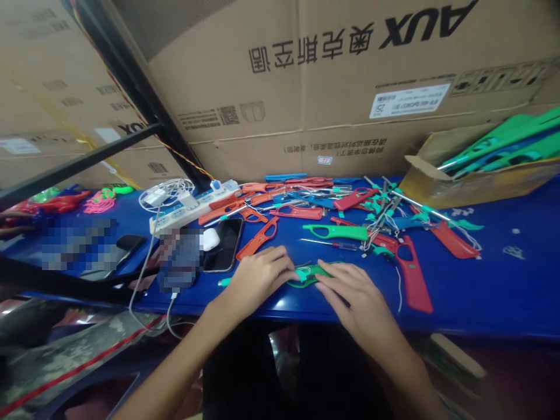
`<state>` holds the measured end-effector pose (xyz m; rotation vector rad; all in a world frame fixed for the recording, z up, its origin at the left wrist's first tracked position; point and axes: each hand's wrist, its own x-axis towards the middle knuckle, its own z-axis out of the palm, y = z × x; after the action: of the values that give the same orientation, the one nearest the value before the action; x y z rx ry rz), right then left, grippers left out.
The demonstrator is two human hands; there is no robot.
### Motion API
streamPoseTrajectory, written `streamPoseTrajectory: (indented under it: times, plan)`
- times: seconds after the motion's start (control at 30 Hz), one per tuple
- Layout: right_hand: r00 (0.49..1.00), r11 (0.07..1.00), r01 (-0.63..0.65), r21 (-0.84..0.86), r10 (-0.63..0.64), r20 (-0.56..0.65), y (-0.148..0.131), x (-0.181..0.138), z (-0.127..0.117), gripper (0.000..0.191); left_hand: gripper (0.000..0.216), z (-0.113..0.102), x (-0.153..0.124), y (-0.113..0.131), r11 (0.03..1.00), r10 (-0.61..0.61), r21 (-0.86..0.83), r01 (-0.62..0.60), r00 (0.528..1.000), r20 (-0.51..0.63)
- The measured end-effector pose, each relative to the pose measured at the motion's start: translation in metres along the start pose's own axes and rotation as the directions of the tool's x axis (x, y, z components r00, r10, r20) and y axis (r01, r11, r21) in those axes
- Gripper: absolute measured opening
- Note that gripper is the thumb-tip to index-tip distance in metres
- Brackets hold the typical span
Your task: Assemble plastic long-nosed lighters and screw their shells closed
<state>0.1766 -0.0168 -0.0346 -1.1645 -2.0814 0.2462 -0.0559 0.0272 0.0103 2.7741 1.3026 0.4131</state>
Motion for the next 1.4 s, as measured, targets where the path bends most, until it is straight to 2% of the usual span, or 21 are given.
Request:
streamPoseTrajectory:
  times: [0.1, 0.37, 0.57, 0.7, 0.77, 0.87, 1.0, 1.07, 1.2, 1.3, 1.4]
  plan:
    - [1.000, 1.000, 0.016, -0.003, -0.017, -0.011, 0.001, 0.000, 0.000, 0.022, 0.022, 0.001, 0.001, -0.002, 1.000, 0.008, -0.015, -0.008, 1.000, -0.022]
    - [0.999, 0.999, 0.036, -0.011, -0.036, -0.021, 0.002, 0.001, 0.001, 0.022, 0.024, 0.006, 0.002, -0.008, 0.988, 0.153, 0.024, -0.151, 0.983, -0.106]
    - [1.000, 1.000, 0.011, 0.008, -0.011, 0.024, 0.003, 0.003, 0.000, 0.022, 0.026, 0.012, -0.002, -0.003, 0.983, 0.177, 0.072, -0.166, 0.967, -0.182]
    - [0.999, 1.000, 0.016, -0.006, -0.016, 0.035, 0.004, 0.004, -0.001, 0.025, 0.025, 0.016, -0.006, -0.003, 0.989, 0.145, 0.015, -0.145, 0.965, -0.220]
    - [0.999, 1.000, 0.011, -0.015, -0.011, 0.030, 0.005, 0.004, -0.001, 0.024, 0.027, 0.015, -0.005, -0.004, 0.993, 0.109, -0.027, -0.117, 0.974, -0.198]
    - [1.000, 1.000, -0.012, -0.022, 0.012, 0.006, 0.006, 0.004, 0.001, 0.023, 0.025, 0.008, 0.000, -0.002, 0.996, 0.082, -0.023, -0.085, 0.991, -0.101]
    - [1.000, 1.000, -0.007, -0.019, 0.007, -0.016, 0.008, 0.002, 0.003, 0.019, 0.025, -0.005, 0.009, 0.007, 0.986, 0.091, 0.134, -0.100, 0.993, 0.073]
    - [1.000, 1.000, 0.008, -0.014, -0.008, -0.016, 0.009, 0.002, 0.004, 0.020, 0.026, -0.012, 0.013, 0.010, 0.973, 0.094, 0.198, -0.117, 0.988, 0.121]
    - [1.000, 1.000, 0.021, -0.007, -0.021, -0.021, 0.009, 0.002, 0.003, 0.020, 0.024, -0.018, 0.016, 0.007, 0.979, 0.136, 0.136, -0.149, 0.986, 0.099]
    - [1.000, 1.000, 0.011, -0.013, -0.012, -0.017, 0.008, 0.002, 0.002, 0.020, 0.023, -0.015, 0.015, 0.002, 0.990, 0.112, 0.073, -0.118, 0.990, 0.082]
    - [1.000, 1.000, 0.015, -0.021, -0.015, -0.010, 0.007, 0.002, 0.002, 0.020, 0.023, -0.009, 0.013, 0.000, 0.990, 0.104, 0.083, -0.113, 0.990, 0.100]
